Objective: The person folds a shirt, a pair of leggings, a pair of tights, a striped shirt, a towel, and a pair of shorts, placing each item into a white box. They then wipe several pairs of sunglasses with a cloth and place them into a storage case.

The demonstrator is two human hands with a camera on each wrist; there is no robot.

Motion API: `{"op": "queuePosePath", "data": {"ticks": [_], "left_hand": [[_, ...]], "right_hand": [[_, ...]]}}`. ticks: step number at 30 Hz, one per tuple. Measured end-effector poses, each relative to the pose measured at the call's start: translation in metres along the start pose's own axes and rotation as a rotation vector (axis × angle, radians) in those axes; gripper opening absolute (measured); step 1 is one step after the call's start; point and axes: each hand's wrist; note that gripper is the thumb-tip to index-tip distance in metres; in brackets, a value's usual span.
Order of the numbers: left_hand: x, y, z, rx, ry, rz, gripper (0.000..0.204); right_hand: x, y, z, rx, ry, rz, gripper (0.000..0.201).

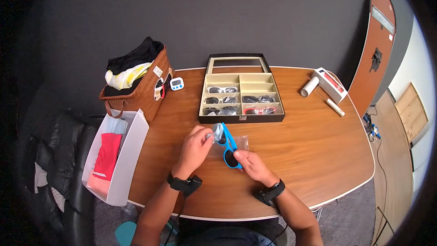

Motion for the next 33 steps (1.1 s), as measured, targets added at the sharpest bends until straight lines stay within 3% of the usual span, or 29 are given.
{"op": "queuePosePath", "data": {"ticks": [2,3,4,6,8,9,10,12,14,15,16,18,20,21,22,24,26,28,30,33], "left_hand": [[0.0,-0.005,0.006,-0.003,0.013,-0.021,0.013],[0.004,-0.017,0.013,-0.012,-0.065,0.029,0.013],[0.007,-0.026,0.017,-0.018,-0.144,0.08,0.014],[0.026,-0.029,0.022,-0.084,-0.048,0.164,0.013],[0.034,-0.043,0.038,-0.212,-0.133,0.222,0.013],[0.038,-0.049,0.046,-0.335,-0.184,0.263,0.014],[0.041,-0.054,0.052,-0.465,-0.26,0.221,0.013],[0.043,-0.057,0.054,-0.477,-0.261,0.193,0.014],[0.043,-0.046,0.049,-0.335,-0.105,0.263,0.015],[0.036,-0.041,0.042,-0.261,-0.116,0.286,0.016],[0.033,-0.031,0.04,-0.233,0.05,0.311,0.017],[0.007,-0.022,0.031,-0.225,0.377,0.561,0.019],[-0.001,-0.018,0.023,-0.156,0.275,0.857,0.02],[-0.008,-0.015,0.025,-0.281,0.352,1.052,0.026],[-0.008,-0.017,0.029,-0.278,0.355,1.053,0.026],[0.009,-0.018,0.032,-0.276,0.437,1.478,0.027],[0.0,-0.019,0.034,-0.326,0.374,1.388,0.026],[-0.002,-0.018,0.033,-0.377,0.373,1.013,0.026],[0.001,-0.015,0.031,-0.402,0.354,0.939,0.024],[0.004,-0.012,0.03,-0.348,0.348,0.968,0.02]], "right_hand": [[0.001,-0.006,-0.001,-0.02,0.043,0.135,0.037],[0.006,-0.006,0.0,-0.022,0.036,0.129,0.037],[0.013,-0.006,-0.001,0.029,-0.014,-0.044,0.036],[0.018,-0.002,0.0,0.092,-0.066,-0.217,0.036],[0.016,0.006,0.001,0.166,-0.028,-0.476,0.031],[0.009,0.001,-0.003,0.364,0.012,-0.32,0.026],[0.008,0.004,-0.001,0.368,0.009,-0.325,0.026],[0.009,0.01,0.0,0.263,0.072,-0.411,0.02],[0.01,0.012,-0.001,0.284,0.059,-0.49,0.016],[0.005,0.015,0.001,0.253,0.021,-0.607,0.015],[-0.002,0.019,0.005,0.22,-0.015,-0.723,0.015],[-0.004,0.025,0.01,0.146,-0.021,-0.802,0.013],[-0.007,0.024,0.014,-0.157,-0.139,-0.956,0.014],[-0.003,0.022,0.014,-0.316,-0.126,-0.996,0.017],[-0.001,0.018,0.014,-0.317,-0.13,-0.997,0.017],[0.001,0.008,0.01,-0.457,-0.125,-0.977,0.021],[-0.002,0.002,0.012,-0.355,-0.158,-0.823,0.019],[0.007,-0.001,0.007,-0.142,-0.252,-0.473,0.016],[0.006,-0.004,0.005,-0.064,-0.254,-0.443,0.014],[0.02,0.0,0.0,0.169,-0.061,-0.65,0.019]]}}
Point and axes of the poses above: each hand's wrist, its own z-axis away from the middle knuckle, its own y-axis out of the back of the hand, x = y × z, and after that the axes turned 2 degrees about y, right-handed
